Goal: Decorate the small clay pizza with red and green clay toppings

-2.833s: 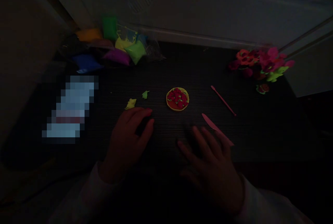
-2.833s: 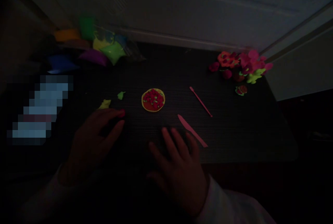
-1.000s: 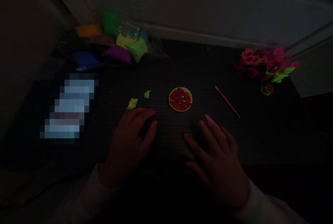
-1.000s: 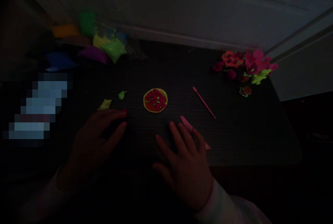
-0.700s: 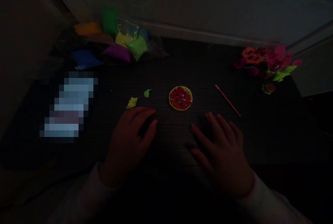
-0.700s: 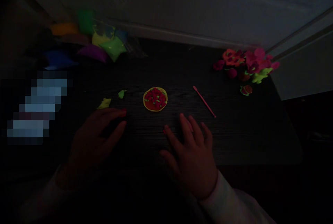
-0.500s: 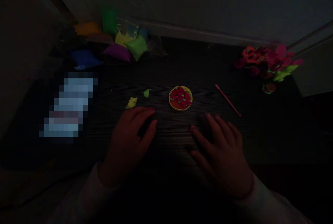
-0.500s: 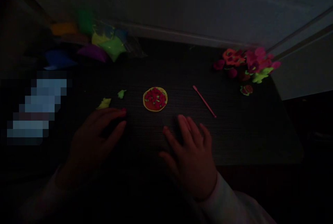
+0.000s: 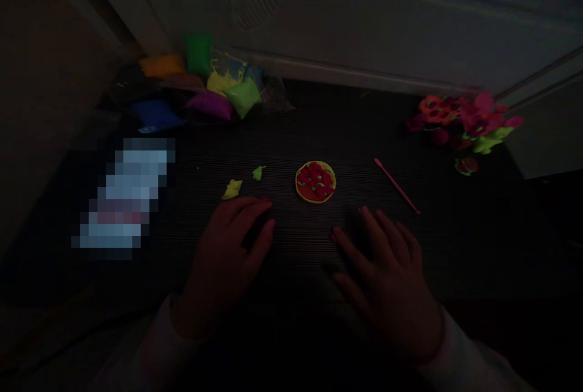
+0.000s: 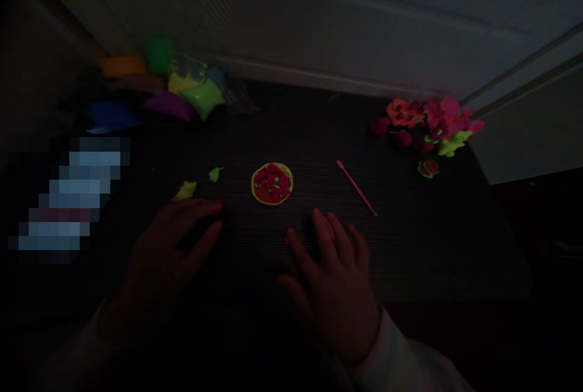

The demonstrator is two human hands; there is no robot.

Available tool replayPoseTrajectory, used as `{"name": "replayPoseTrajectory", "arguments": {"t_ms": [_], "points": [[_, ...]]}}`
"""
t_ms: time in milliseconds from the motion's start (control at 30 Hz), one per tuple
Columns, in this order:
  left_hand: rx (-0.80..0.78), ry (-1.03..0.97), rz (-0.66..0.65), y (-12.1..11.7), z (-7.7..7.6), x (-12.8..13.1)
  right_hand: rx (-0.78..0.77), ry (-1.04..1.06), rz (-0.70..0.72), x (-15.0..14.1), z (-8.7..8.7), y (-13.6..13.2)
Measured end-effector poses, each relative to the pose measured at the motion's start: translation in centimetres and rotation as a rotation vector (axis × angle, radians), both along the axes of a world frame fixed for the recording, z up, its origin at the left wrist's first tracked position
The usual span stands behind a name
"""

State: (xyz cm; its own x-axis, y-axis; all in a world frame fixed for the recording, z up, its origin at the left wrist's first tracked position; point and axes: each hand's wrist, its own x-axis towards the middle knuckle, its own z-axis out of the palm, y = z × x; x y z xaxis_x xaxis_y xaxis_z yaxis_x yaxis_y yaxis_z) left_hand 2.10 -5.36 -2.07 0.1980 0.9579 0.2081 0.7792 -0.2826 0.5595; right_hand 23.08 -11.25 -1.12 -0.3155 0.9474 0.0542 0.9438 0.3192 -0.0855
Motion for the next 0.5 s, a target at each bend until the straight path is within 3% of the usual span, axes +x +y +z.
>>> {"name": "replayPoseTrajectory", "arguments": {"t_ms": [100,233,333,433,500], "points": [[-0.017,0.011,0.000,0.04,-0.03,0.00,-0.006,0.019,0.081,0.04,-0.04,0.02],[-0.019,0.012,-0.009,0.05,-0.01,0.00,0.003,0.004,0.006,-0.05,-0.17,-0.02],[-0.018,0.007,-0.005,0.03,0.01,0.01,-0.021,0.034,0.091,-0.19,-0.26,-0.03],[-0.016,0.006,-0.008,0.03,0.01,0.00,-0.001,0.034,0.013,-0.22,-0.24,0.01],[-0.017,0.004,-0.016,0.04,0.00,-0.01,-0.002,0.038,0.038,-0.19,-0.17,0.00]]}}
